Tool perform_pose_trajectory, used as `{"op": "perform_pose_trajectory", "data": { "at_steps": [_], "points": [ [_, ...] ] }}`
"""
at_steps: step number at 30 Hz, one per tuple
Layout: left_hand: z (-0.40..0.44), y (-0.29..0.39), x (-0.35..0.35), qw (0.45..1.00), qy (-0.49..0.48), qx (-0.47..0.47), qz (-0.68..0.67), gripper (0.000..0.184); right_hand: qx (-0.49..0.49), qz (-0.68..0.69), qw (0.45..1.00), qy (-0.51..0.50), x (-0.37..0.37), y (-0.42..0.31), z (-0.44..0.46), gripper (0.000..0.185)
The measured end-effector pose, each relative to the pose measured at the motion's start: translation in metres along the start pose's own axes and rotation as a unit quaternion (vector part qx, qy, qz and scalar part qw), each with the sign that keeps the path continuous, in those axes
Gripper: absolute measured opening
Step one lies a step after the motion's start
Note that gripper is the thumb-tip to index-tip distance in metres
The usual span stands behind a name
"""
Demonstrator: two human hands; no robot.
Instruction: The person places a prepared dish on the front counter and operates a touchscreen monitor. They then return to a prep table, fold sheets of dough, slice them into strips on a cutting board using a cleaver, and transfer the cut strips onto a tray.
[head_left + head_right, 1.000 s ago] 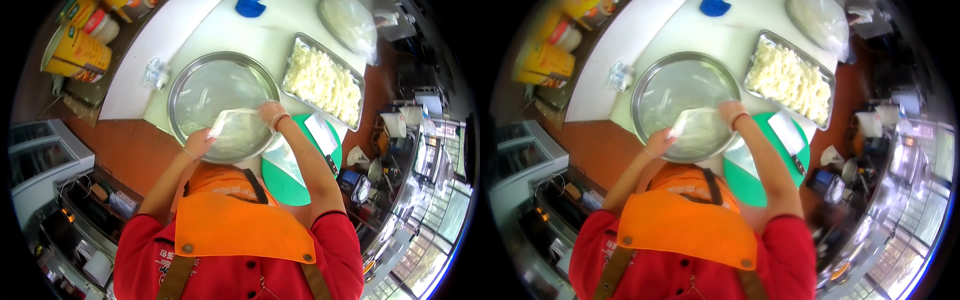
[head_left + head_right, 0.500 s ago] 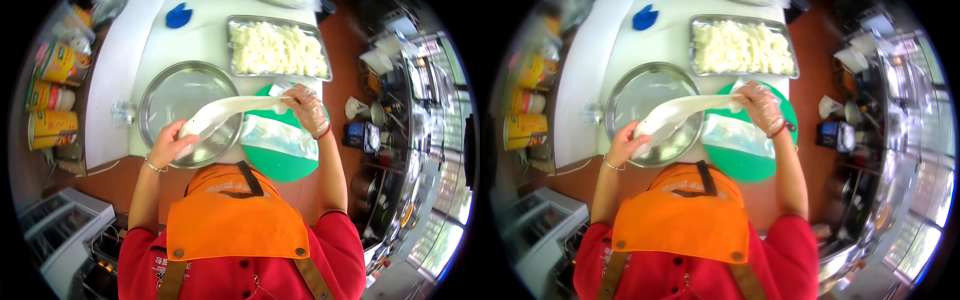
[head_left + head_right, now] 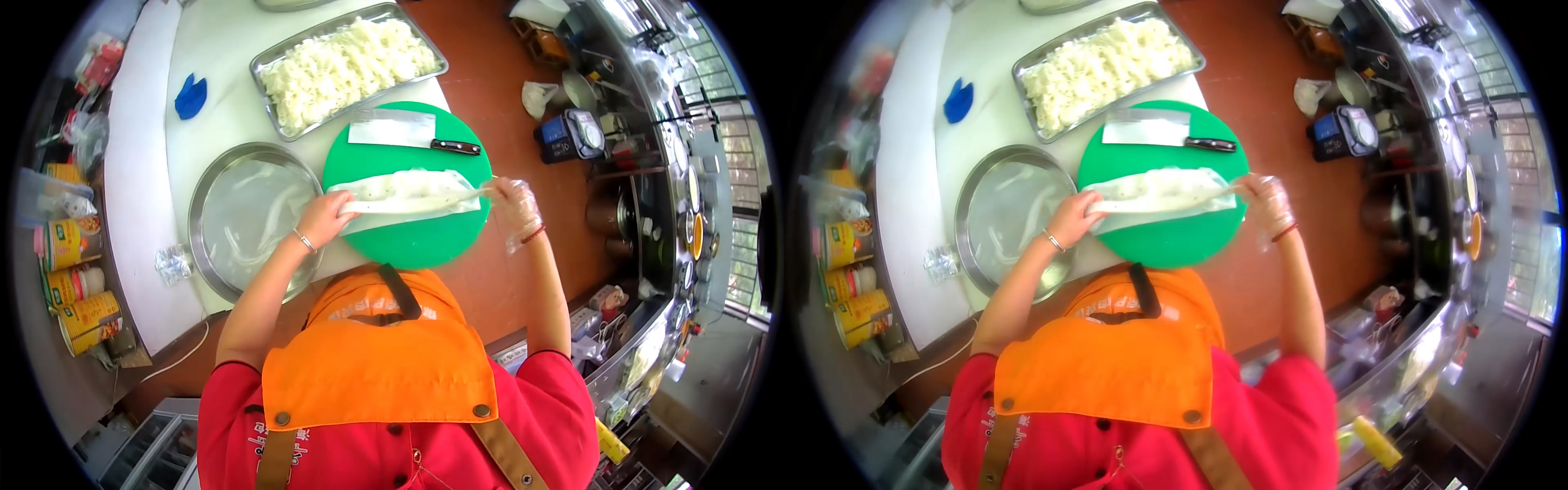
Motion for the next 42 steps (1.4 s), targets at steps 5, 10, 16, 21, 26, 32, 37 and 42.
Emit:
{"op": "perform_pose_trajectory", "data": {
  "at_steps": [5, 10, 16, 21, 26, 32, 37, 42],
  "points": [
    [0.004, -0.032, -0.008, 0.999, 0.001, 0.03, 0.021, 0.022, -0.101, 0.005, 0.988, -0.115, -0.04, 0.026, 0.011, 0.022],
    [0.023, -0.051, 0.01, 0.986, 0.042, 0.069, 0.149, 0.031, -0.044, -0.158, 0.982, -0.092, -0.054, 0.023, 0.071, 0.03],
    [0.037, -0.059, 0.023, 0.953, 0.037, 0.037, 0.297, 0.033, -0.018, -0.302, 0.932, -0.202, -0.068, -0.009, 0.14, 0.022],
    [0.029, -0.038, 0.024, 0.949, 0.045, 0.001, 0.312, 0.042, 0.056, -0.37, 0.898, -0.233, -0.115, 0.021, 0.143, 0.021],
    [0.057, 0.053, 0.038, 0.935, 0.154, -0.169, 0.273, 0.054, 0.015, -0.314, 0.937, -0.151, -0.09, 0.0, 0.106, 0.016],
    [0.142, 0.095, 0.007, 0.858, 0.086, -0.376, 0.339, 0.031, -0.117, -0.221, 0.968, -0.031, -0.063, -0.049, 0.008, 0.025],
    [0.198, 0.144, -0.036, 0.802, -0.001, -0.491, 0.341, 0.023, -0.21, -0.182, 0.957, 0.086, -0.062, -0.059, -0.068, 0.028],
    [0.217, 0.161, -0.086, 0.778, -0.092, -0.517, 0.346, 0.032, -0.346, -0.134, 0.925, 0.078, -0.077, -0.063, -0.087, 0.029]
  ]
}}
Point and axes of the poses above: each hand's wrist, its own z-axis towards the middle knuckle, its own x-axis out of the back of the hand, y = z × x, the point moved 4 cm from there along z, towards the middle knuckle, and after that the axes turned 9 degrees about x, right-handed, at the moved point
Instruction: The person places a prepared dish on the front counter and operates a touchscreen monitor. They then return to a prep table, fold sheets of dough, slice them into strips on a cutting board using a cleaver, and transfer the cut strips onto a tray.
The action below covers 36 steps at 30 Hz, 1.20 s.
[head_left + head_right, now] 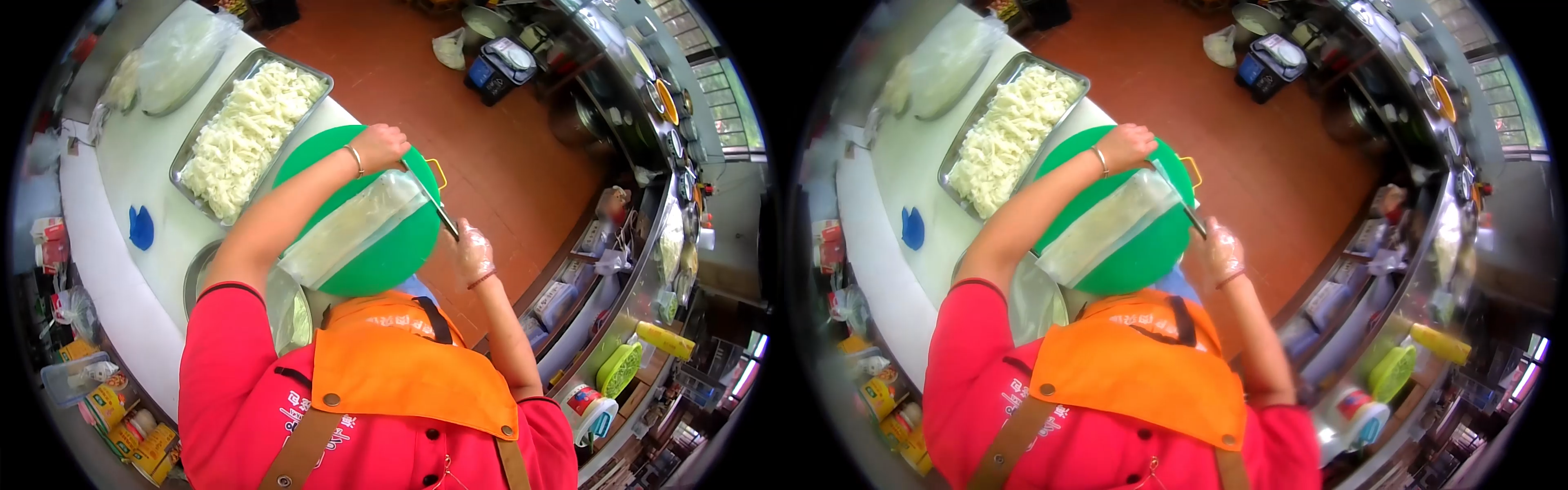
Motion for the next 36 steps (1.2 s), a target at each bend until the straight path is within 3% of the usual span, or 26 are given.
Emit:
{"op": "perform_pose_trajectory", "data": {
  "at_steps": [3, 5, 9, 12, 13, 16, 26, 27, 31, 34, 36],
  "points": [
    [0.009, -0.004, -0.02, 1.0, -0.001, -0.026, -0.009, 0.035, -0.064, 0.142, 0.987, 0.029, -0.018, 0.008, 0.0, 0.029],
    [0.019, -0.012, -0.019, 0.999, -0.011, -0.031, -0.002, 0.035, -0.068, 0.032, 0.997, -0.008, 0.017, -0.023, 0.007, 0.028],
    [0.003, -0.001, 0.015, 0.998, 0.033, -0.046, -0.033, 0.03, -0.036, 0.029, 0.999, -0.022, 0.02, -0.014, 0.0, 0.028],
    [-0.011, -0.012, -0.005, 0.999, 0.023, -0.029, -0.018, 0.03, -0.047, 0.028, 0.998, -0.029, -0.003, -0.016, 0.007, 0.029],
    [-0.012, -0.011, -0.012, 1.0, -0.001, -0.012, -0.022, 0.031, -0.095, 0.118, 0.988, -0.028, -0.003, -0.014, 0.005, 0.029],
    [-0.015, -0.01, -0.006, 1.0, -0.001, -0.003, -0.019, 0.031, -0.017, -0.011, 0.999, -0.033, 0.02, -0.024, 0.001, 0.029],
    [-0.036, -0.003, 0.007, 0.999, 0.037, 0.001, -0.031, 0.029, -0.032, -0.033, 0.998, -0.038, 0.017, -0.031, -0.016, 0.03],
    [-0.042, 0.002, -0.002, 0.999, 0.02, 0.002, -0.033, 0.028, 0.011, -0.01, 1.0, -0.003, -0.007, -0.018, -0.024, 0.031],
    [-0.04, -0.003, -0.01, 0.999, 0.01, 0.002, -0.033, 0.028, -0.048, 0.064, 0.996, -0.029, -0.012, -0.019, -0.011, 0.032],
    [-0.048, -0.001, -0.012, 0.998, 0.015, 0.02, -0.051, 0.028, -0.025, -0.047, 0.998, -0.03, -0.002, -0.023, -0.021, 0.033],
    [-0.049, -0.002, -0.012, 0.998, 0.009, 0.027, -0.049, 0.027, 0.003, -0.014, 1.0, -0.01, -0.027, -0.008, -0.012, 0.036]
  ]
}}
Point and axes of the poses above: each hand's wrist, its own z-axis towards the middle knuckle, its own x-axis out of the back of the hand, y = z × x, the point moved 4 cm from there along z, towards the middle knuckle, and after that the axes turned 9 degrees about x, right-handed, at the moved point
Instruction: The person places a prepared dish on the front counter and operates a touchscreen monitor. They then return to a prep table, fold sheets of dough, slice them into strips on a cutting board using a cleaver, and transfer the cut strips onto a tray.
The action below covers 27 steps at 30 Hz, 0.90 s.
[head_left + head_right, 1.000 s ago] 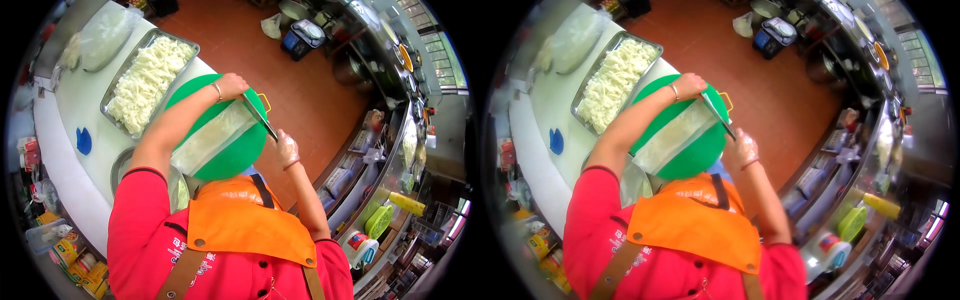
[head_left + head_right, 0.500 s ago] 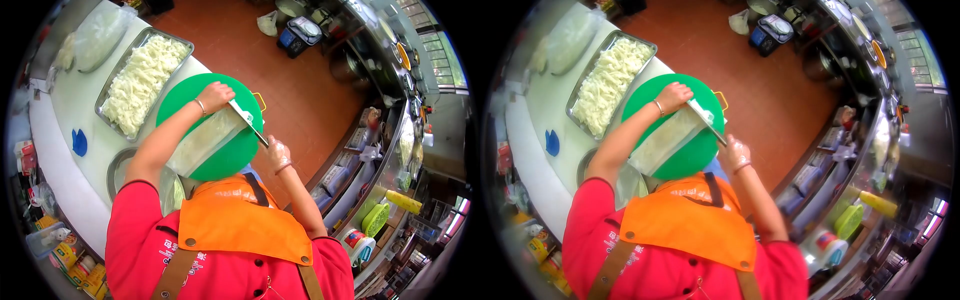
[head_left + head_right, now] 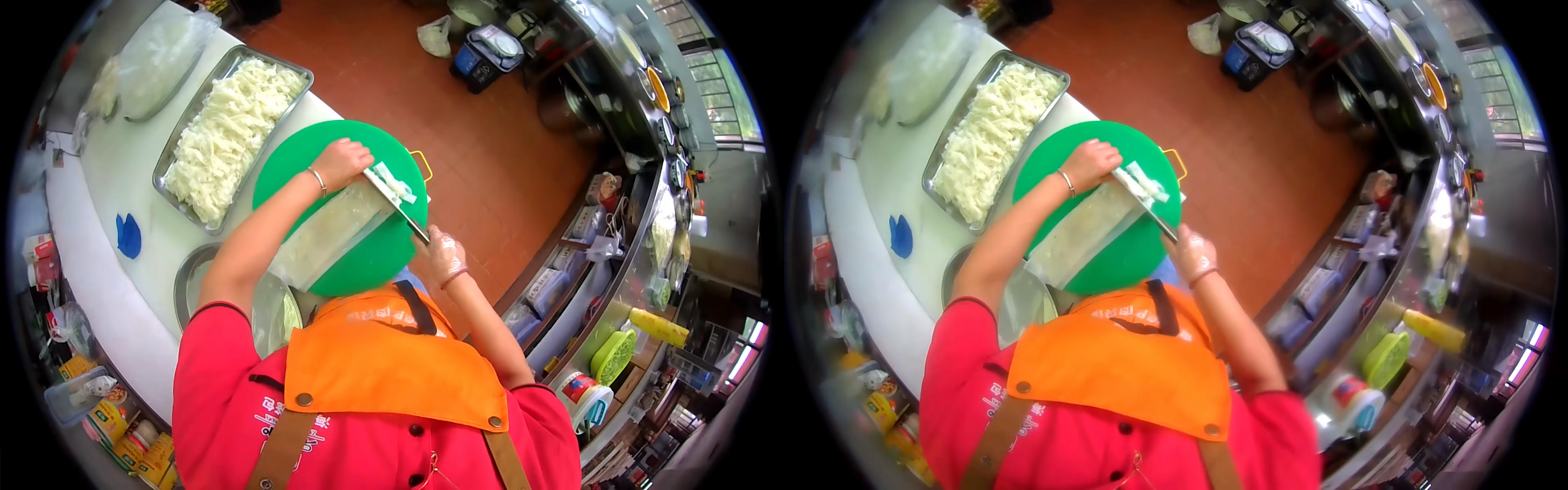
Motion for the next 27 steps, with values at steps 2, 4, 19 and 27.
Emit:
{"op": "perform_pose_trajectory", "data": {
  "at_steps": [2, 4, 19, 27],
  "points": [
    [0.006, -0.004, 0.002, 1.0, -0.014, -0.009, 0.015, 0.027, 0.001, 0.041, 0.999, 0.022, -0.009, 0.003, 0.004, 0.037],
    [0.004, -0.003, 0.021, 1.0, -0.002, 0.001, -0.003, 0.029, -0.02, 0.003, 1.0, -0.011, 0.02, -0.015, 0.003, 0.037],
    [-0.025, -0.014, 0.013, 0.999, 0.027, 0.029, 0.024, 0.034, 0.041, 0.004, 0.999, 0.015, -0.02, -0.02, 0.009, 0.039],
    [-0.043, -0.006, 0.013, 0.997, 0.015, 0.029, 0.073, 0.029, 0.026, 0.006, 0.999, -0.021, -0.017, -0.027, 0.001, 0.044]
  ]
}}
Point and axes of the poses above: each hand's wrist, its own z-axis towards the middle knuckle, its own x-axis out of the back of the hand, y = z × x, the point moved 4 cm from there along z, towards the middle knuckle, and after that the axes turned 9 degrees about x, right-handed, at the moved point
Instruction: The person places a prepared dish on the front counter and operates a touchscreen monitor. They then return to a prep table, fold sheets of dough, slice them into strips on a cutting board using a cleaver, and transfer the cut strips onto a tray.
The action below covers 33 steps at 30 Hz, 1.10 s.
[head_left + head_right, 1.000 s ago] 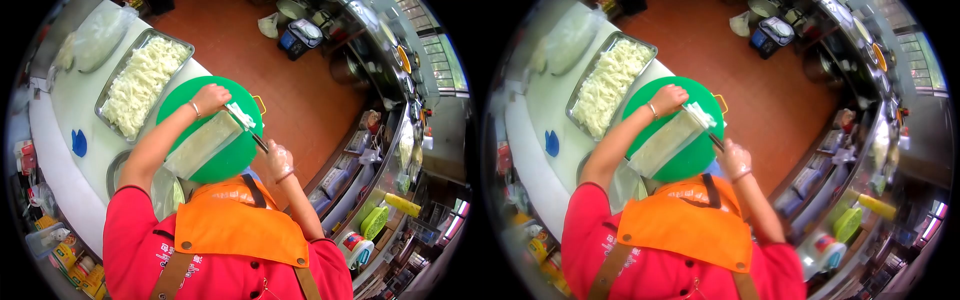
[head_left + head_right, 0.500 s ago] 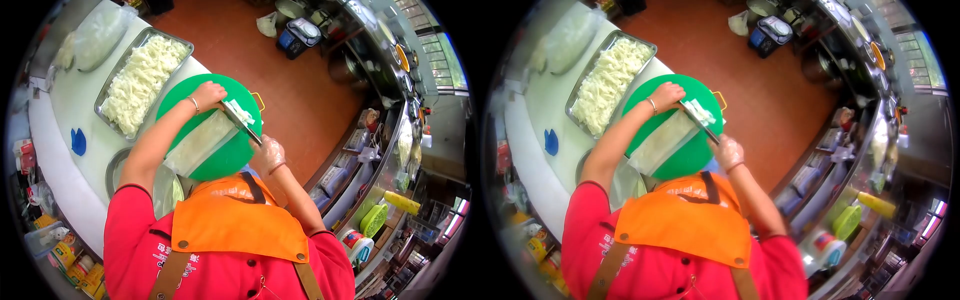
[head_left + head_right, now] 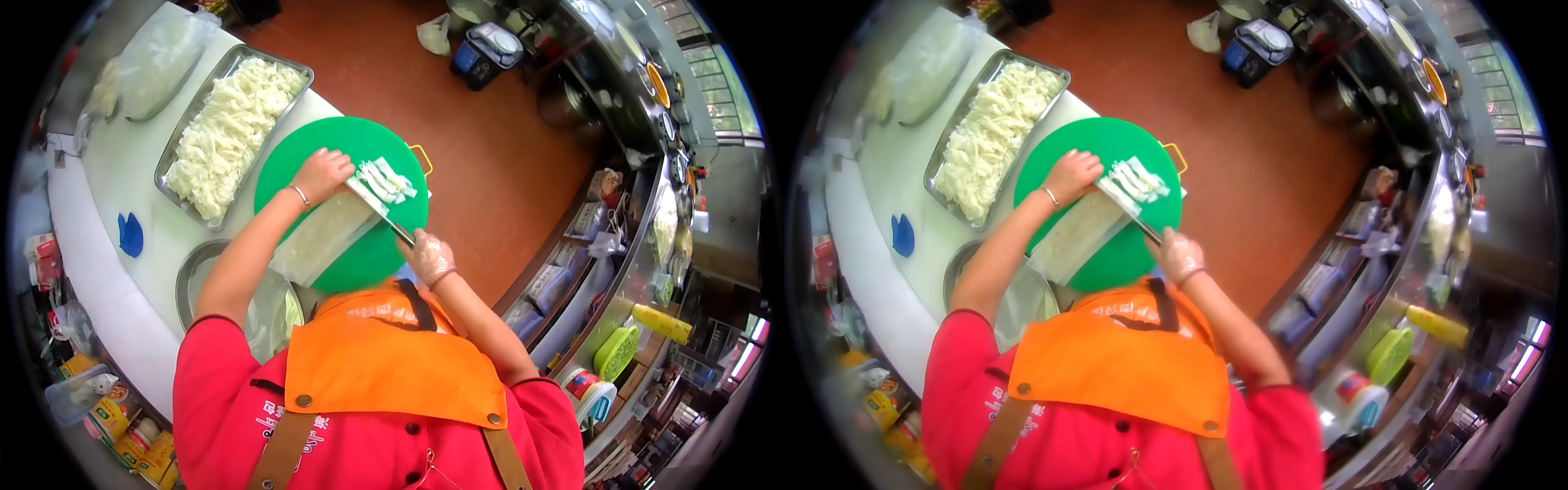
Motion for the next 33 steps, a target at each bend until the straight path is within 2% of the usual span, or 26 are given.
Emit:
{"op": "perform_pose_trajectory", "data": {
  "at_steps": [1, 3, 6, 9, 12, 15, 19, 21, 22, 25, 29, 31, 33],
  "points": [
    [0.002, 0.0, 0.0, 1.0, -0.013, -0.004, -0.013, 0.028, 0.011, -0.005, 1.0, 0.018, -0.005, -0.001, 0.003, 0.044],
    [0.01, -0.001, 0.002, 0.998, -0.039, -0.013, -0.039, 0.028, -0.018, 0.007, 1.0, -0.009, 0.0, -0.002, -0.007, 0.043],
    [0.002, 0.011, 0.025, 0.998, 0.012, -0.024, -0.064, 0.027, -0.045, 0.019, 0.997, -0.059, 0.034, -0.019, -0.017, 0.043],
    [0.003, 0.004, 0.005, 0.999, 0.038, -0.025, -0.022, 0.03, -0.061, 0.053, 0.994, -0.072, 0.001, -0.006, 0.0, 0.044],
    [0.018, -0.005, 0.002, 0.995, -0.044, -0.036, -0.076, 0.034, -0.046, 0.049, 0.997, -0.039, -0.004, 0.003, 0.009, 0.045],
    [0.014, -0.006, -0.008, 0.993, -0.084, -0.054, -0.062, 0.035, -0.04, 0.016, 0.998, -0.047, 0.013, -0.005, 0.002, 0.045],
    [0.014, 0.003, 0.045, 0.997, 0.003, -0.044, -0.068, 0.037, -0.033, 0.002, 0.998, -0.053, 0.044, -0.022, -0.009, 0.046],
    [-0.003, -0.001, 0.012, 0.996, -0.052, -0.023, -0.063, 0.037, -0.009, 0.009, 0.999, -0.035, 0.024, -0.019, -0.01, 0.046],
    [-0.008, -0.001, 0.006, 0.995, -0.079, -0.012, -0.061, 0.037, -0.015, -0.008, 0.997, -0.076, 0.006, -0.017, -0.004, 0.046],
    [0.004, -0.003, 0.002, 0.993, -0.096, -0.04, -0.054, 0.037, -0.034, -0.003, 0.999, -0.036, 0.001, -0.013, 0.003, 0.047],
    [0.001, 0.005, 0.012, 0.995, -0.058, -0.041, -0.068, 0.037, -0.024, -0.022, 0.997, -0.077, 0.036, -0.025, -0.008, 0.044],
    [-0.013, 0.01, 0.034, 0.996, -0.02, -0.028, -0.077, 0.036, -0.011, -0.009, 0.997, -0.078, 0.026, -0.026, -0.013, 0.042],
    [-0.028, 0.0, 0.008, 0.998, -0.006, -0.019, -0.052, 0.033, 0.007, -0.004, 0.998, -0.068, 0.0, -0.026, -0.011, 0.041]
  ]
}}
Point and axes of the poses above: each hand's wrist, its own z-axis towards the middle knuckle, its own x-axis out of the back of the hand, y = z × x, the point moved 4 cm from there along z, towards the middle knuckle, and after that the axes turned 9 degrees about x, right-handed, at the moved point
